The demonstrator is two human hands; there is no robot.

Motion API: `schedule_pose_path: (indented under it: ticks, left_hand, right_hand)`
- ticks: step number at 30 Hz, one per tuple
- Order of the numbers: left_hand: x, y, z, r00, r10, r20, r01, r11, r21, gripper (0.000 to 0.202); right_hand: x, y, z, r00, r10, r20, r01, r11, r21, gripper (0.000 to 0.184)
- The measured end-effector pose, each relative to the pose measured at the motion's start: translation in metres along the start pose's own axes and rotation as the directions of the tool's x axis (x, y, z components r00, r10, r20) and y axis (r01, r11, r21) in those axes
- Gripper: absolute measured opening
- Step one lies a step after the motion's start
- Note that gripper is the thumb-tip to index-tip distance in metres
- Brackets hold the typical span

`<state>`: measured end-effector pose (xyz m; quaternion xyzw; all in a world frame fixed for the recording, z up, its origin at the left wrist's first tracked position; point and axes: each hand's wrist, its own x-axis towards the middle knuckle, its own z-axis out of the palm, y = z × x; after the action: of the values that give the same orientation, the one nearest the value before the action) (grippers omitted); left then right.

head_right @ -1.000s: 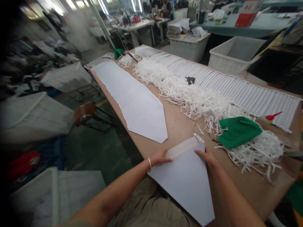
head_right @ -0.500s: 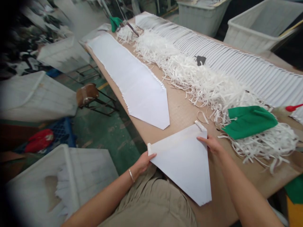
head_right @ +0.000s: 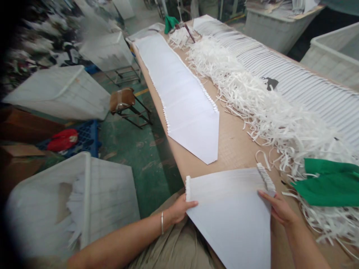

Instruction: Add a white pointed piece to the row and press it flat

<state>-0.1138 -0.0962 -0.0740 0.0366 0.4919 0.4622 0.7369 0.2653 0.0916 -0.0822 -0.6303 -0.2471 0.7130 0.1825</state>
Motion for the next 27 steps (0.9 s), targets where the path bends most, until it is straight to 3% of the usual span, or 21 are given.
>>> schedule_pose_path:
  ticks: [4, 7, 13, 19, 23, 27]
  left_hand:
    - [-0.005, 0.003, -0.003, 0.994, 0.087, -0.068, -0.089, 0.996, -0.031, 0.068]
    - [-0.002, 0.026, -0.011, 0.985, 0.135, -0.103, -0.141, 0.989, -0.049, 0.066]
    - [0.027, 0.118, -0.048, 0.961, 0.189, -0.203, -0.212, 0.972, -0.098, 0.067]
    - [0.055, 0.206, -0.082, 0.955, 0.209, -0.212, -0.244, 0.957, -0.156, 0.068]
    - [0.086, 0.233, -0.101, 0.966, 0.195, -0.173, -0.226, 0.956, -0.186, 0.068]
    - [0.118, 0.253, -0.128, 0.989, 0.113, -0.095, -0.126, 0.981, -0.15, 0.068]
  right_hand:
    - [-0.009, -0.01, 0.012, 1.0, 0.013, 0.001, -0.013, 0.999, -0.046, 0.036]
    - [-0.005, -0.045, 0.048, 1.0, -0.003, 0.004, 0.003, 0.995, -0.095, 0.035]
    - [0.034, -0.145, 0.159, 0.99, -0.127, 0.061, 0.137, 0.967, -0.214, 0.033]
    - [0.079, -0.23, 0.252, 0.99, -0.108, 0.095, 0.131, 0.948, -0.289, 0.029]
    - [0.123, -0.256, 0.282, 0.996, -0.056, 0.072, 0.077, 0.941, -0.329, 0.03]
    - [0.173, -0.251, 0.289, 0.998, -0.022, 0.061, 0.04, 0.952, -0.304, 0.03]
